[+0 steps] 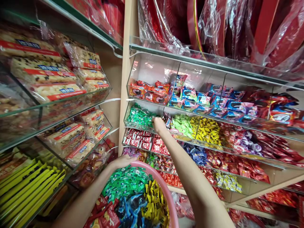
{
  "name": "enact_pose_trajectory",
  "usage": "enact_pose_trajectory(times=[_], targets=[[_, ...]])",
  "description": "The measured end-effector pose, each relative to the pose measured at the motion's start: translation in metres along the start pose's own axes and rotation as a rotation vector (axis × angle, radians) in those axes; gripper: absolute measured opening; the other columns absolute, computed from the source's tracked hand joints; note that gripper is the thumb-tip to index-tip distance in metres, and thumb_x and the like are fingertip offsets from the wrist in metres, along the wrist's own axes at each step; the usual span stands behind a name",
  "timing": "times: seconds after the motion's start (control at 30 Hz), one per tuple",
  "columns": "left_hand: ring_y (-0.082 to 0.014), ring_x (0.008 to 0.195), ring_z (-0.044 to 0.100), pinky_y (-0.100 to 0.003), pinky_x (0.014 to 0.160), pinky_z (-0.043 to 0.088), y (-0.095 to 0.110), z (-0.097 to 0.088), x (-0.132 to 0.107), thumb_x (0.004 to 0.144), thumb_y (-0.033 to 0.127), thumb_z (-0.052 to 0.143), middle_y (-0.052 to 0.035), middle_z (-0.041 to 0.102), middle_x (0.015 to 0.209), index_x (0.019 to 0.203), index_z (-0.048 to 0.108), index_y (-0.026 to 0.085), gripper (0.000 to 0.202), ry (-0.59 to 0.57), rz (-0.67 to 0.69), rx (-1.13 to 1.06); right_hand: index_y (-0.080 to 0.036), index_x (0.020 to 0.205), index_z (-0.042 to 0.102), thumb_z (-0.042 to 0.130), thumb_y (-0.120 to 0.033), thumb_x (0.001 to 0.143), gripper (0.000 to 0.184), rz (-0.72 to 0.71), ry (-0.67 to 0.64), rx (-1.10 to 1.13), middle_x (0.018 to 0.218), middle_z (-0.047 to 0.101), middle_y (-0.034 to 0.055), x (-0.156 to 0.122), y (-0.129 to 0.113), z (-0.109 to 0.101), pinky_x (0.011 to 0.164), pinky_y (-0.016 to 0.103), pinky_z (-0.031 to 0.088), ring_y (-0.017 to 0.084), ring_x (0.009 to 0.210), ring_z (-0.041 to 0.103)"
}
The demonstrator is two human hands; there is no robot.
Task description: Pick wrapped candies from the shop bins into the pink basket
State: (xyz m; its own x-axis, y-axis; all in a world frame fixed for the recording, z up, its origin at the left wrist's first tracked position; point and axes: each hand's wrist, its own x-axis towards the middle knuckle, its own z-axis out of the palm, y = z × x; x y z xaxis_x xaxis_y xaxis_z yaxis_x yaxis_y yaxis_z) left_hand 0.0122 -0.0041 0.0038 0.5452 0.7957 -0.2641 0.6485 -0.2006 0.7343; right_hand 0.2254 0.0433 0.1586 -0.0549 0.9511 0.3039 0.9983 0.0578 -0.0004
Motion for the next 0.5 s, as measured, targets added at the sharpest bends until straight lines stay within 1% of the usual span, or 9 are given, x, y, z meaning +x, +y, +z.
enact_pose_trajectory(times=[0.13,0.2,0.27,0.33,0.4,0.43,0.5], targets=[[-0.0105,0.044,0.035,-0.024,0.046,0.022,0.001,0.003,0.000,0.067,0.075,0.030,0.0035,0.034,0.042,0.045,0.040,0.018,0.061,-0.007,-0.014,0.004,-0.014,0.087,0.065,0.044,-0.009,0.076,0.024,0.020,0.056,0.034,0.090,0.062,0.0113,0.003,0.000,0.003,0.067,0.024,0.038,0.019,0.080,0.057],[-0.0102,0.044,0.034,-0.024,0.045,0.021,0.001,0.003,0.000,0.067,0.074,0.029,0.0041,0.031,0.042,0.045,0.038,0.018,0.060,-0.001,-0.001,0.002,-0.014,0.087,0.064,0.044,-0.010,0.077,0.023,0.023,0.073,0.050,0.089,0.062,0.0103,0.003,-0.001,0.000,0.067,0.024,0.038,0.018,0.080,0.057],[-0.0102,0.044,0.033,-0.024,0.045,0.020,0.000,0.004,0.000,0.068,0.073,0.030,0.0044,0.030,0.043,0.046,0.036,0.019,0.059,0.003,0.010,-0.001,-0.015,0.087,0.064,0.045,-0.012,0.078,0.021,0.010,0.101,0.096,0.087,0.062,0.0083,-0.005,-0.003,-0.005,0.067,0.023,0.038,0.017,0.078,0.056],[-0.0105,0.045,0.033,-0.024,0.046,0.021,0.001,0.003,-0.001,0.070,0.070,0.031,0.0042,0.031,0.043,0.046,0.037,0.019,0.057,0.001,0.008,0.002,-0.015,0.087,0.063,0.047,-0.016,0.079,0.018,-0.030,0.159,0.214,0.084,0.062,0.0063,-0.024,-0.006,-0.009,0.065,0.023,0.039,0.015,0.075,0.055],[-0.0109,0.046,0.034,-0.024,0.047,0.021,0.001,0.002,-0.002,0.071,0.068,0.032,0.0039,0.032,0.043,0.046,0.038,0.019,0.055,0.004,0.003,0.019,-0.015,0.084,0.061,0.048,-0.019,0.080,0.015,-0.091,0.213,0.373,0.079,0.061,0.0045,-0.055,-0.011,-0.009,0.063,0.023,0.039,0.014,0.070,0.054],[-0.0110,0.046,0.034,-0.024,0.047,0.021,0.001,0.001,-0.002,0.071,0.067,0.033,0.0038,0.032,0.043,0.046,0.039,0.019,0.055,0.008,0.000,0.031,-0.016,0.082,0.061,0.048,-0.020,0.080,0.013,-0.116,0.219,0.436,0.077,0.061,0.0038,-0.075,-0.013,-0.005,0.062,0.024,0.039,0.014,0.068,0.054],[-0.0115,0.046,0.034,-0.024,0.048,0.021,0.000,0.000,-0.002,0.071,0.066,0.034,0.0037,0.031,0.043,0.046,0.040,0.019,0.054,0.012,-0.009,0.052,-0.017,0.080,0.060,0.047,-0.019,0.081,0.013,-0.147,0.155,0.514,0.077,0.060,0.0034,-0.116,-0.018,0.006,0.060,0.024,0.040,0.014,0.066,0.053]])
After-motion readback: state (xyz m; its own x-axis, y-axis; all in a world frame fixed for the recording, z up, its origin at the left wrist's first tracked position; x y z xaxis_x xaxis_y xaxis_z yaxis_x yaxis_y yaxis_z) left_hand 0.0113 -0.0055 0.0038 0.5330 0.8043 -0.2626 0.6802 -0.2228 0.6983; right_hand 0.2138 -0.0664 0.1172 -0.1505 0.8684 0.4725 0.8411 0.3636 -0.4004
